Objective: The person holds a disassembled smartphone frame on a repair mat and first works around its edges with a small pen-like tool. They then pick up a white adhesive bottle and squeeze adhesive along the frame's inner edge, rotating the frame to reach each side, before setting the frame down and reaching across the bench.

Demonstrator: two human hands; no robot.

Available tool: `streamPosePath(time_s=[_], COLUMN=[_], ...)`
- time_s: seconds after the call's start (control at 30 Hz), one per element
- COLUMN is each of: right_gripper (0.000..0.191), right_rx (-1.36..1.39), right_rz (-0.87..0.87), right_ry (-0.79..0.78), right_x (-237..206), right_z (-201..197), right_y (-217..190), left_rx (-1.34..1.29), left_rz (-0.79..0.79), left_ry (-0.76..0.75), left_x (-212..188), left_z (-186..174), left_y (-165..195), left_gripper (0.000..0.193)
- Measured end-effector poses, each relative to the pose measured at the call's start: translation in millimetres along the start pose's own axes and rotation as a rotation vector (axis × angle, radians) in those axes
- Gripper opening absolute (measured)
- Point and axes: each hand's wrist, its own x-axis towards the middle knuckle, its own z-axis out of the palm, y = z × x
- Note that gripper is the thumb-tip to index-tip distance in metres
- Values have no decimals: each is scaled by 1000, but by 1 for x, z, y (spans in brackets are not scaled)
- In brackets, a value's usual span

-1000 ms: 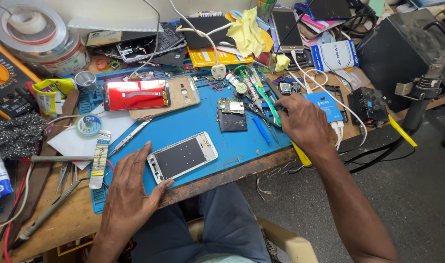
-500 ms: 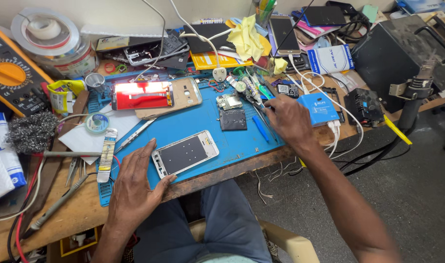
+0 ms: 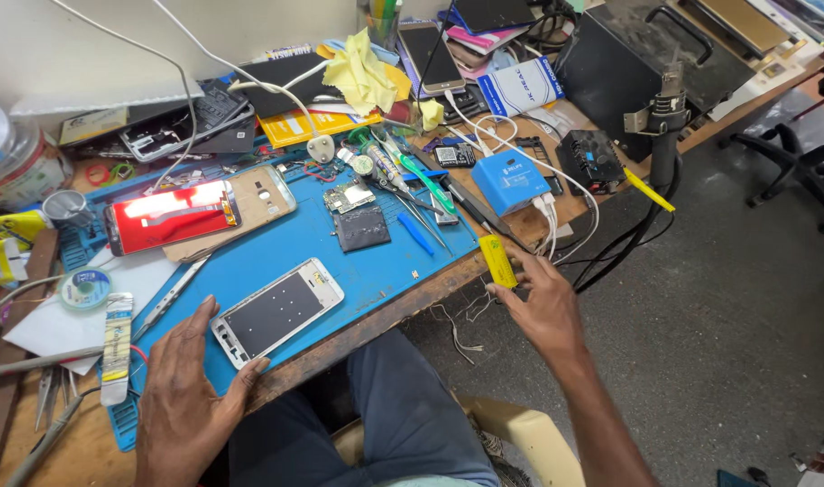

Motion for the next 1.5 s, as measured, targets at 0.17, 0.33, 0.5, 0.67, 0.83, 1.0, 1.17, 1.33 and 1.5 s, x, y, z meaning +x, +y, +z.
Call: streamPosePath(time_s=[0.17,0.33,0.5,0.67,0.83,1.0,1.17,1.33,1.5], right_gripper=[44,33,39,26,22,18,18,14,19], right_rx=[120,329,7,28,-223,-171,-48,-14,65], right_rz=[96,-33,-272,-314,62,-182,-70,-242,-30], right_ry=[97,236,157,160,-164,55,-50,36,-57], right_x=[8,38,109,114,74,54,46,29,43], right_z=[4,-12,-4,-14,-28,0,17,26,20], right_y=[20,10,-24,-19,11,28,20,8,14], left_rx=[1,-13,9,-3,26,8,19,-2,-28], left_rz=[1,14,27,13,-14,32,36,35,76], left_ry=[-7,25,12,1,-8,9,13,10,54], left_x=[-1,1,-2,1,0,-2,-1,-4,-1], left_z=[-2,0,-2,-3,-2,-3,-3,-2,-3], left_y=[0,2,2,2,2,3,3,1,2], left_gripper=[90,88,86,87,88,87,88,86,85])
